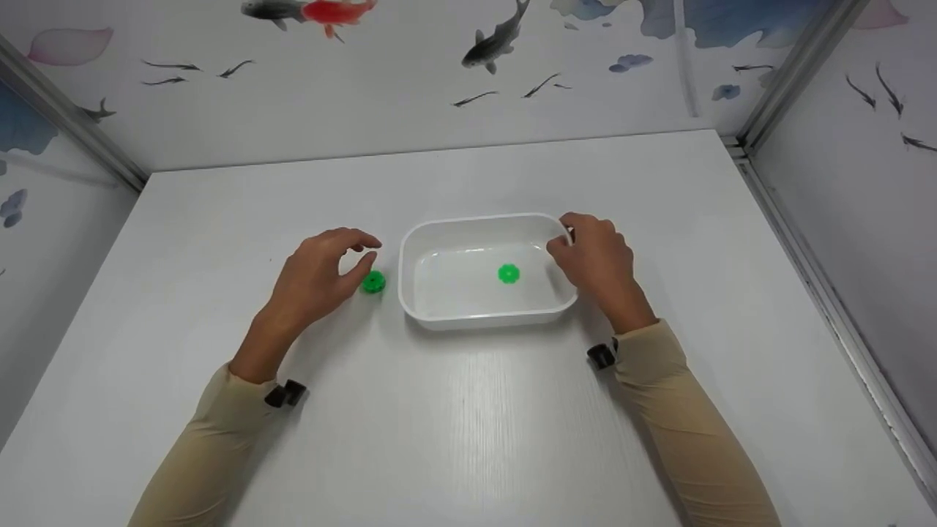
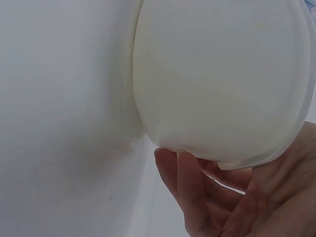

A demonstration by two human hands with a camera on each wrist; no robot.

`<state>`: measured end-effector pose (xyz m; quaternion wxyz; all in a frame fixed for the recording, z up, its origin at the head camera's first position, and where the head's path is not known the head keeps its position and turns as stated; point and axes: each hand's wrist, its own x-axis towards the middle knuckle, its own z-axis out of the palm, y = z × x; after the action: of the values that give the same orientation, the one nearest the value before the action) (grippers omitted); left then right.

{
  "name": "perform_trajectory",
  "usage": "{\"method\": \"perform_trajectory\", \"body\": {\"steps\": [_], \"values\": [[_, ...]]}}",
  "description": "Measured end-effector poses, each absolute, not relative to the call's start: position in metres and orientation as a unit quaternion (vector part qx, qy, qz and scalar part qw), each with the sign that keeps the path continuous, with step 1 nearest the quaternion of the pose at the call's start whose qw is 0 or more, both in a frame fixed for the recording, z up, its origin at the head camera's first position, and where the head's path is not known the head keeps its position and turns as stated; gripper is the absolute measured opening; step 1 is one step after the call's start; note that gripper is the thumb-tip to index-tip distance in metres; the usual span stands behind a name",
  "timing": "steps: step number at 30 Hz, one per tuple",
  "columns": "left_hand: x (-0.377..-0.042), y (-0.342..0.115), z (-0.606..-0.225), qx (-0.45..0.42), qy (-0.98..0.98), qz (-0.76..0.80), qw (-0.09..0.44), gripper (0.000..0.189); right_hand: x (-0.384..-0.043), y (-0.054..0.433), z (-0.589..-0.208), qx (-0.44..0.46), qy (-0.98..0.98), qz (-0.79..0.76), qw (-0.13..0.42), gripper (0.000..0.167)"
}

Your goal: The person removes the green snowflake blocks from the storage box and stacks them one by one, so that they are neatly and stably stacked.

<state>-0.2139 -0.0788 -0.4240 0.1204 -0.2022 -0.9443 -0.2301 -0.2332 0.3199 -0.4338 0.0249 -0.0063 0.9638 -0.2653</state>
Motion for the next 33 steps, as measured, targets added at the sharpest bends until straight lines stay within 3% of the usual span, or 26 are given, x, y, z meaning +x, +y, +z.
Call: {"method": "perform_trajectory", "body": {"steps": [13,33], "values": [[-0.214,-0.042,-0.418,-0.239,-0.928,-0.247,0.142,0.016,-0.233,0.317,-0.435,-0.001,0.964,-0.266,0.018,0.046],[-0.220,0.027,-0.421,-0.284,-0.922,-0.247,0.088,0.020,-0.233,0.318,-0.435,0.008,0.964,-0.266,0.023,0.046]]}}
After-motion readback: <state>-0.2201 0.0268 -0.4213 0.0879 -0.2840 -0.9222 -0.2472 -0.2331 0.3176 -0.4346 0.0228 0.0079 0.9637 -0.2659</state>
